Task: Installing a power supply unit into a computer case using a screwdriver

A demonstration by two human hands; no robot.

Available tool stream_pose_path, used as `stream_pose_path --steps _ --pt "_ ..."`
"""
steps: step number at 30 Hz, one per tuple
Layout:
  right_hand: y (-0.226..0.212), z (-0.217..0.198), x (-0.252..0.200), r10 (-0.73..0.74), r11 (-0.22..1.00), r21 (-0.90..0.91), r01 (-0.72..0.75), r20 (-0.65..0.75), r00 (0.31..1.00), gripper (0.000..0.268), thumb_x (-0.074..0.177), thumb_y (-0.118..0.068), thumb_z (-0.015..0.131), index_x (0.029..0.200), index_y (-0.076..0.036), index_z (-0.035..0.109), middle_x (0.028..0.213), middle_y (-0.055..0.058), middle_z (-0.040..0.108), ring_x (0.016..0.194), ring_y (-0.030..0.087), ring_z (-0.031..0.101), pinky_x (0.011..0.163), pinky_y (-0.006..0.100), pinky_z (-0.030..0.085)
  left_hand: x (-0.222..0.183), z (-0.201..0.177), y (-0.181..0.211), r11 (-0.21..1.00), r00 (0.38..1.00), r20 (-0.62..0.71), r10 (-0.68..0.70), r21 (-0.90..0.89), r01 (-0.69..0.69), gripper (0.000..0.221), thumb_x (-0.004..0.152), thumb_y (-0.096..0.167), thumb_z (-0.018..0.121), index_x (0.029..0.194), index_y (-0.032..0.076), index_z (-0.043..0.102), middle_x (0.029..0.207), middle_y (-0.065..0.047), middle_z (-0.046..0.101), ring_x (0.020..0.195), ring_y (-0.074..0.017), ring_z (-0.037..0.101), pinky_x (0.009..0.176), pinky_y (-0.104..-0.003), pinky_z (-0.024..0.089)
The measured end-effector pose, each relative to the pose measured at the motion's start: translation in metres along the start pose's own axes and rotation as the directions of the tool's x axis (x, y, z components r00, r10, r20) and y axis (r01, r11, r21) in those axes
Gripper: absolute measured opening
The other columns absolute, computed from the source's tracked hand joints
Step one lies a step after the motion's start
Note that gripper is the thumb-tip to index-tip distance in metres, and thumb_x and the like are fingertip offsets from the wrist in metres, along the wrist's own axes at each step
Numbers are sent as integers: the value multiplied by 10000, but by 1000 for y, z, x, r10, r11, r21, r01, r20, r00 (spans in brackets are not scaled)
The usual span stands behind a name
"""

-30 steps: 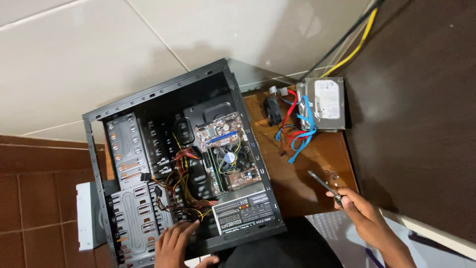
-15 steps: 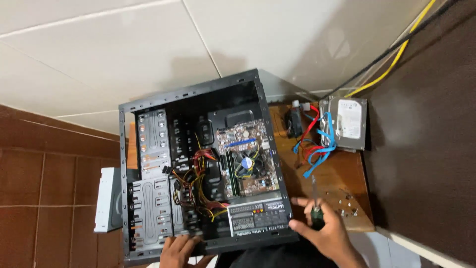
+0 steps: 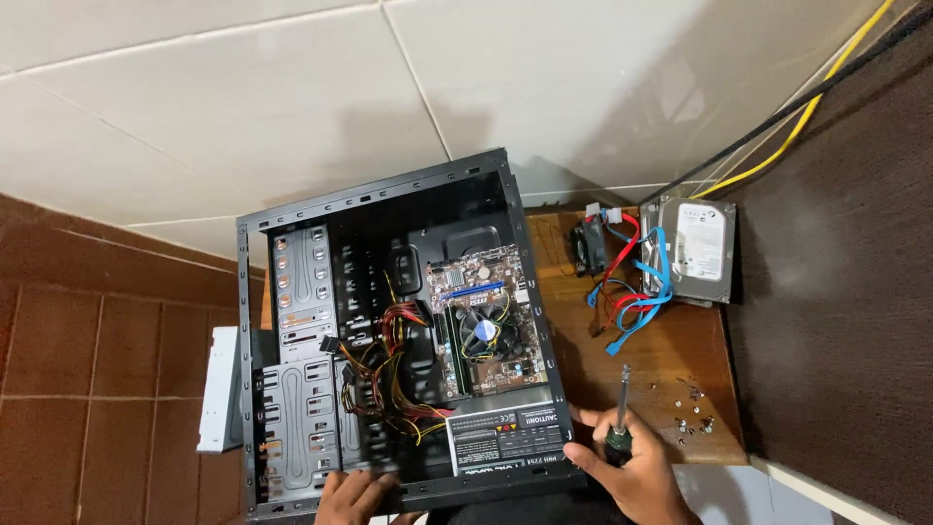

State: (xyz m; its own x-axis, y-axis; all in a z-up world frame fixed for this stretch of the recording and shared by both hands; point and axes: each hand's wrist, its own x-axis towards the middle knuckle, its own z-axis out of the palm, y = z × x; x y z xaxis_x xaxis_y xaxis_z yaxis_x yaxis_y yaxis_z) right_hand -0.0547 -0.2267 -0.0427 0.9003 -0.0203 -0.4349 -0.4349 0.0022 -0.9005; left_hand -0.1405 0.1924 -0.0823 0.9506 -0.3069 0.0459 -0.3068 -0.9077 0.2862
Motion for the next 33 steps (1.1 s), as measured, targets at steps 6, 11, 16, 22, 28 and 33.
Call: stream_pose_path --steps 6,11,16,22,28,33 --pt "-18 -4 0 -165 981 -90 171 74 984 398 784 -242 862 712 -134 485 1173 170 847 1253 233 768 1001 365 553 9 -9 13 998 996 -64 -56 -9 56 512 711 629 883 1020 240 757 716 38 589 604 -182 540 619 -373 366" --pt "-21 -31 4 -148 963 -206 174 132 980 300 852 -425 651 952 -150 584 1196 52 820 1150 148 743 953 318 505 27 -42 36 985 988 53 -143 -85 147 495 707 603 872 1008 223 770 725 36 634 685 -196 615 678 -360 375" --pt "15 -98 20 -84 942 -317 106 84 993 500 977 -527 421 1135 -79 577 1071 62 721 884 168 700 842 329 566 68 -85 88 961 962 141 -234 -115 250 475 784 638 721 1065 259 779 837 43 665 763 -210 595 730 -367 365" --pt "5 -148 20 -391 451 -745 491 330 859 302 999 -335 524 1172 -135 669 1234 68 743 1206 271 680 1006 442 448 137 -100 128 745 575 642 -507 -9 667 1227 650 815 607 1642 392 23 1448 13 651 1025 -319 796 912 -505 569" --pt "-13 -146 5 -311 242 -811 533 455 834 233 956 -184 555 1101 -332 665 974 -128 616 921 167 564 1056 450 284 141 -78 134 876 662 629 -408 64 478 1226 625 869 638 1643 348 197 463 -29 469 490 -310 637 568 -419 466" --pt "-2 -140 0 -263 220 -798 560 504 822 341 844 -94 623 1051 -364 652 931 -107 590 933 180 555 978 457 282 130 -72 127 934 807 516 -286 -36 354 1223 598 892 633 1600 277 297 443 47 391 376 -142 414 459 -349 381"
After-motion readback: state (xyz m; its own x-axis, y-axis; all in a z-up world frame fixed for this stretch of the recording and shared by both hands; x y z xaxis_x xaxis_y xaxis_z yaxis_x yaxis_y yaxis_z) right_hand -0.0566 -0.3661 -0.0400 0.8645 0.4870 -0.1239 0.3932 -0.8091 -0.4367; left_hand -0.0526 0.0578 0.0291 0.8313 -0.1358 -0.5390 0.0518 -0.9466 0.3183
